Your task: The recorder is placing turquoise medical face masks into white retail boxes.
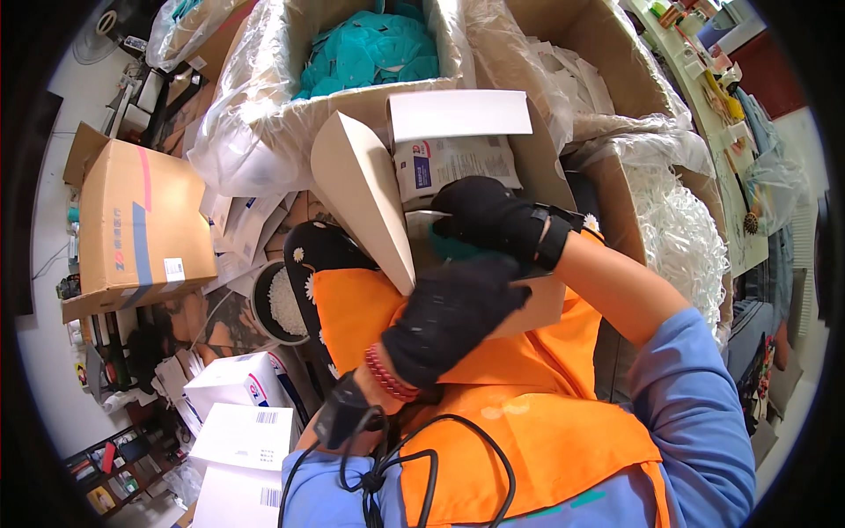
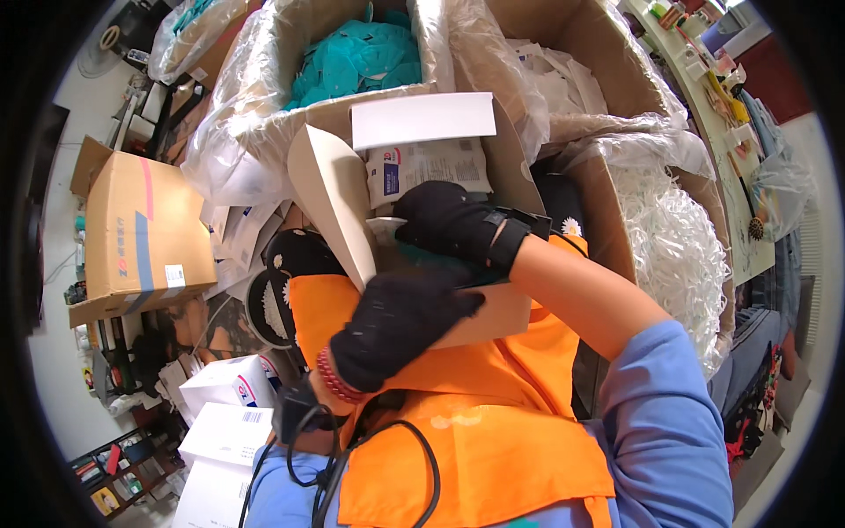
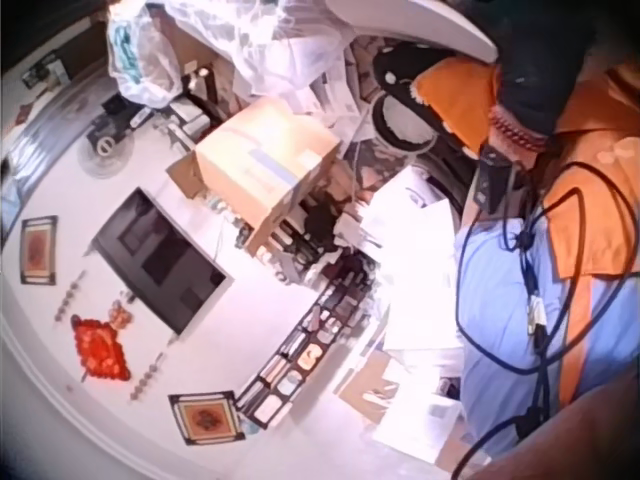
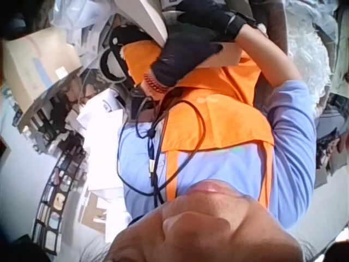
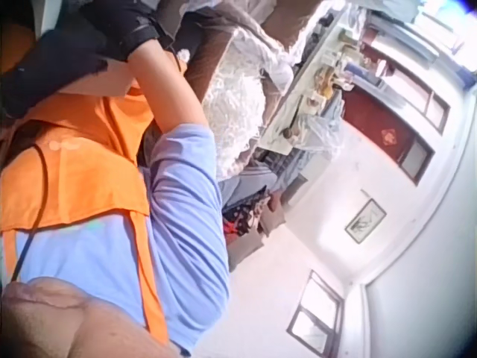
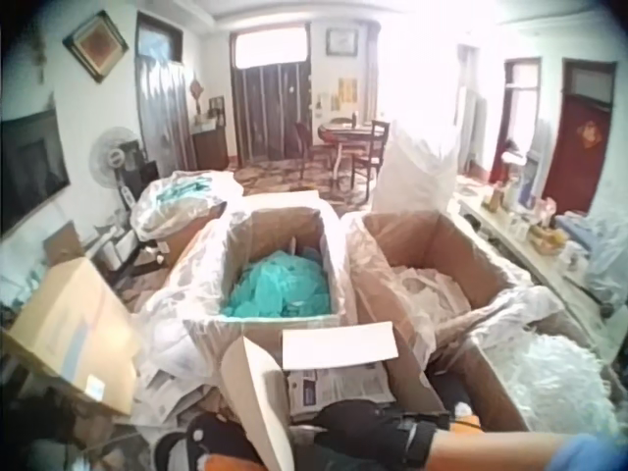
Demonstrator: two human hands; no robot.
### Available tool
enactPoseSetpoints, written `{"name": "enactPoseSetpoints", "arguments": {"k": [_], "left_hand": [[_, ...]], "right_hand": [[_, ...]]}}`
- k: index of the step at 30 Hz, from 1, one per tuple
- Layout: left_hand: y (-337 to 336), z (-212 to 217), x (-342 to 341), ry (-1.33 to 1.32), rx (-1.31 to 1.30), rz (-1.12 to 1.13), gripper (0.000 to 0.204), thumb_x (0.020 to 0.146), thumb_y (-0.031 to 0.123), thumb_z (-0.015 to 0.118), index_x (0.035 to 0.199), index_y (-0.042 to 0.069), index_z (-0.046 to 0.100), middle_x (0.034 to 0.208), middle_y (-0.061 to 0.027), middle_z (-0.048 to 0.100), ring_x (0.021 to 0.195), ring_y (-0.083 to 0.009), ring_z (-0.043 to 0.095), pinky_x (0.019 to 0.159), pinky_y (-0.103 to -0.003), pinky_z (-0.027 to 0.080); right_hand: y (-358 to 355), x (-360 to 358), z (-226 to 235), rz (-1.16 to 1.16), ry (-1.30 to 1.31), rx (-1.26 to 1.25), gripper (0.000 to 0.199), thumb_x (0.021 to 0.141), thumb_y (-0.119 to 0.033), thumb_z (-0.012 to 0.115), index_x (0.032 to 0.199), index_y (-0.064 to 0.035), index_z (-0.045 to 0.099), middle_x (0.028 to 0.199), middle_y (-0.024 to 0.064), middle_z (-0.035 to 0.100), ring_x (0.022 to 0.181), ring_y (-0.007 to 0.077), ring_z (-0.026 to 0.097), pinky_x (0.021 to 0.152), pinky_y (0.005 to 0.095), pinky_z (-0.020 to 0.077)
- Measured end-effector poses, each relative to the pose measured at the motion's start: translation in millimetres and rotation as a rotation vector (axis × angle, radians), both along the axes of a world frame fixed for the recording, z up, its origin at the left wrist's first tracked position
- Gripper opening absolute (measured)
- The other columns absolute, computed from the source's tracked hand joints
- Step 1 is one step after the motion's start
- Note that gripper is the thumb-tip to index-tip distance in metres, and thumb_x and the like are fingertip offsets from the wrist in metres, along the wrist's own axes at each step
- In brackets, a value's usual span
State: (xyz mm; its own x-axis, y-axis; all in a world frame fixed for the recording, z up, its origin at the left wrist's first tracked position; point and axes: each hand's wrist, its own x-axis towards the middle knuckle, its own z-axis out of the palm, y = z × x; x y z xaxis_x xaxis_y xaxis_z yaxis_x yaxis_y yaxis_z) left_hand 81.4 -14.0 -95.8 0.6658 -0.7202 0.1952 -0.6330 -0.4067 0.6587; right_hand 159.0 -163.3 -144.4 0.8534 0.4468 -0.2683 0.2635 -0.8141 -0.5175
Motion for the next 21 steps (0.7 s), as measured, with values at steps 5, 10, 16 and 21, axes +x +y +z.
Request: {"name": "enactPoseSetpoints", "arguments": {"k": [5,10,16,21], "left_hand": [[28.0,15.3,52.4,0.034,-0.345,0.595,0.029,0.086,0.007,0.074,0.113,0.002,0.064,0.106,-0.0059,0.07,0.093,-0.0153,0.067,0.083,-0.03,0.054],[25.2,3.5,82.7,0.173,-0.37,0.327,0.029,0.088,0.021,0.073,0.111,0.004,0.067,0.095,-0.0123,0.071,0.086,-0.0243,0.07,0.079,-0.032,0.053],[4.4,-2.9,81.4,0.39,-0.25,0.238,0.017,0.093,0.021,0.067,0.097,0.005,0.072,0.081,-0.0155,0.069,0.074,-0.028,0.068,0.066,-0.035,0.052],[-9.8,-24.3,82.7,0.042,-0.19,0.248,0.019,0.094,0.02,0.065,0.085,0.004,0.07,0.074,-0.0162,0.067,0.072,-0.0333,0.067,0.06,-0.038,0.05]], "right_hand": [[-32.1,-2.4,32.9,-0.072,-0.062,0.147,0.028,0.084,-0.021,0.07,0.107,-0.0043,0.072,0.096,0.0213,0.07,0.088,0.0399,0.066,0.084,0.0418,0.0526],[-46.4,-2.8,63.6,-0.086,0.041,0.32,0.032,0.09,-0.03,0.065,0.1,-0.0014,0.073,0.091,0.0219,0.07,0.086,0.0384,0.067,0.08,0.0406,0.052],[-56.8,-8.2,66.6,-0.112,0.182,0.397,0.031,0.097,-0.032,0.064,0.106,-0.0038,0.072,0.077,0.0145,0.07,0.065,0.0134,0.061,0.068,0.0307,0.0522],[-47.6,-22.1,49.3,-0.108,-0.12,0.31,0.029,0.094,-0.032,0.063,0.093,-0.0046,0.074,0.084,0.0209,0.069,0.078,0.0371,0.067,0.073,0.039,0.0528]]}}
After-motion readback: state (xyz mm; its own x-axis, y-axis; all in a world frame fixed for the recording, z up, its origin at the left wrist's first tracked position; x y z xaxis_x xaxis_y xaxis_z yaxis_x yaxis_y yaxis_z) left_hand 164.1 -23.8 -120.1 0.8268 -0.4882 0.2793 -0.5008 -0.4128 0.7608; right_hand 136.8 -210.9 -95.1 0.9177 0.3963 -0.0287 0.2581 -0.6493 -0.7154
